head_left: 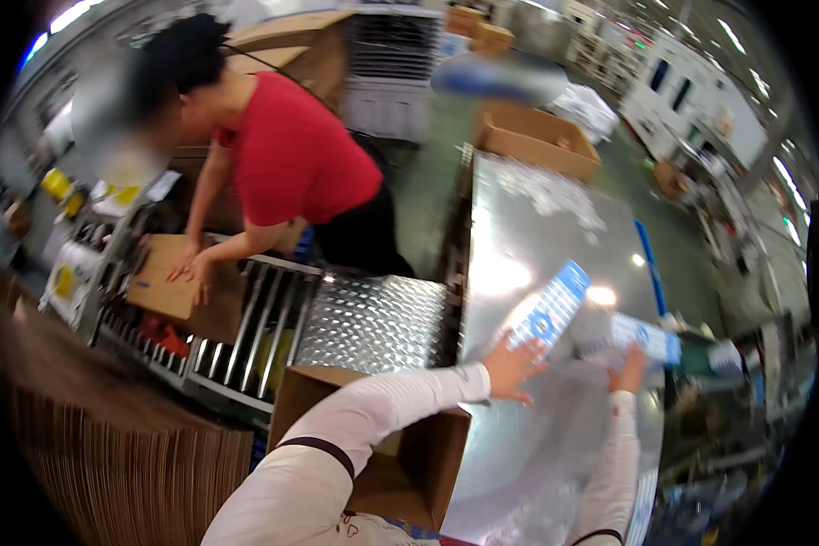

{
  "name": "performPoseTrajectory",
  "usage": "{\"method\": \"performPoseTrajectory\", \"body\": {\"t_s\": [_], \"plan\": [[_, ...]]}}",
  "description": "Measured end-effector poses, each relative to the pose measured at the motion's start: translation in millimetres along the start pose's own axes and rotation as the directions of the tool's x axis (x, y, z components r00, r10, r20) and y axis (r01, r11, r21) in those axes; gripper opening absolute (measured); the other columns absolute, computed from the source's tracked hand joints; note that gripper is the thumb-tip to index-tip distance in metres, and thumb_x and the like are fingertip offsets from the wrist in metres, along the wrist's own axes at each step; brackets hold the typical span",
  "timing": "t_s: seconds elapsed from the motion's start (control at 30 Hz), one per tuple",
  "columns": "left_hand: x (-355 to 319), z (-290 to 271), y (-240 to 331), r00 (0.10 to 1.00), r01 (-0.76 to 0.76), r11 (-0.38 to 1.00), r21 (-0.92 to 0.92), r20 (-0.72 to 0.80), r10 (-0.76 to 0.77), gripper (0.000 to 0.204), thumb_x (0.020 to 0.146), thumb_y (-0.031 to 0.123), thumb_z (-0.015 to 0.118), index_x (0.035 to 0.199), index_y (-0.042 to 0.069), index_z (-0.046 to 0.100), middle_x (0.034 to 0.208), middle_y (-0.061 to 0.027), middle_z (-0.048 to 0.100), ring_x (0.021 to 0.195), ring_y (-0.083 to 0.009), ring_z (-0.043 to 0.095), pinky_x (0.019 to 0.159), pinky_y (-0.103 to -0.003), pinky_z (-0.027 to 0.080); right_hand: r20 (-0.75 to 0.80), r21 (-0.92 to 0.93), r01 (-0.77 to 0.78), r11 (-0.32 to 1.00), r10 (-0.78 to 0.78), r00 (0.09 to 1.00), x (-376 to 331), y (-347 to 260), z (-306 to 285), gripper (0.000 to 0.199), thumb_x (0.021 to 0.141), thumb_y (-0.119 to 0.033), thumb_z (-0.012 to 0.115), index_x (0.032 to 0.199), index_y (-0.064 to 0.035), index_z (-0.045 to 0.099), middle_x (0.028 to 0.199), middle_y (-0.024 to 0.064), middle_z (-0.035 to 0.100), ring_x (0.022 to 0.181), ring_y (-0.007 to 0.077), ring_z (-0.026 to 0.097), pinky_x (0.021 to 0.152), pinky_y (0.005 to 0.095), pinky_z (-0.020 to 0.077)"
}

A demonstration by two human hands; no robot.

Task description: The person places rectangular product packages into cardboard shipping boxes on a metal table, folds the box flaps, and places the filled boxes onto a conveyor belt.

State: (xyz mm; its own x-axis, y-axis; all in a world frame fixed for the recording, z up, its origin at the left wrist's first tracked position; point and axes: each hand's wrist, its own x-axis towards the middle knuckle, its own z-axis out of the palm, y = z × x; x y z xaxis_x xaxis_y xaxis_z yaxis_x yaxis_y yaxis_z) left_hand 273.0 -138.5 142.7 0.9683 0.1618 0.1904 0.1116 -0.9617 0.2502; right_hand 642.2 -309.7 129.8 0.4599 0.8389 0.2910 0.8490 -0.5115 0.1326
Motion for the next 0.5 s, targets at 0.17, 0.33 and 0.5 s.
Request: {"method": "performPoseTrajectory", "body": {"t_s": [0.17, 0.33, 0.5], "plan": [[13, 30, 11, 0.980, 0.172, 0.982, 0.073, -0.114, -0.163, 0.078, 0.093, 0.063, 0.041, 0.150, 0.009, 0.035, 0.158, -0.0132, 0.028, 0.148, -0.0259, 0.021, 0.113, -0.064, 0.014, -0.001, 0.072, -0.237, 0.969, 0.238, 0.971, 78, 12, 61, 0.076, 0.068, -0.036, 0.084, 0.128, -0.0005, 0.053, 0.122, 0.0174, 0.061, 0.113, 0.0340, 0.058, 0.097, 0.0420, 0.0454], [49, 4, 16, 0.880, 0.408, 0.875, 0.263, 0.141, -0.453, 0.087, 0.091, 0.053, 0.051, 0.152, -0.001, 0.021, 0.159, -0.0211, 0.018, 0.150, -0.0344, 0.010, 0.107, -0.070, 0.020, 0.062, 0.017, -0.094, 0.995, 0.093, 0.994, 91, -73, 4, 0.080, 0.067, -0.027, 0.079, 0.140, -0.0220, 0.046, 0.133, 0.0135, 0.049, 0.124, 0.0344, 0.049, 0.102, 0.0545, 0.0385], [42, 35, -93, 0.810, 0.583, 0.768, -0.266, 0.115, -0.575, 0.117, 0.069, 0.042, 0.076, 0.156, 0.007, 0.006, 0.157, -0.0285, 0.010, 0.142, -0.0458, 0.018, 0.110, -0.057, 0.031, 0.639, 0.267, -0.489, 0.830, 0.227, 0.735, 3, -24, -70, 0.116, 0.058, -0.034, 0.080, 0.155, -0.0329, 0.016, 0.140, 0.0252, 0.043, 0.123, 0.0454, 0.049, 0.103, 0.0486, 0.0427]]}}
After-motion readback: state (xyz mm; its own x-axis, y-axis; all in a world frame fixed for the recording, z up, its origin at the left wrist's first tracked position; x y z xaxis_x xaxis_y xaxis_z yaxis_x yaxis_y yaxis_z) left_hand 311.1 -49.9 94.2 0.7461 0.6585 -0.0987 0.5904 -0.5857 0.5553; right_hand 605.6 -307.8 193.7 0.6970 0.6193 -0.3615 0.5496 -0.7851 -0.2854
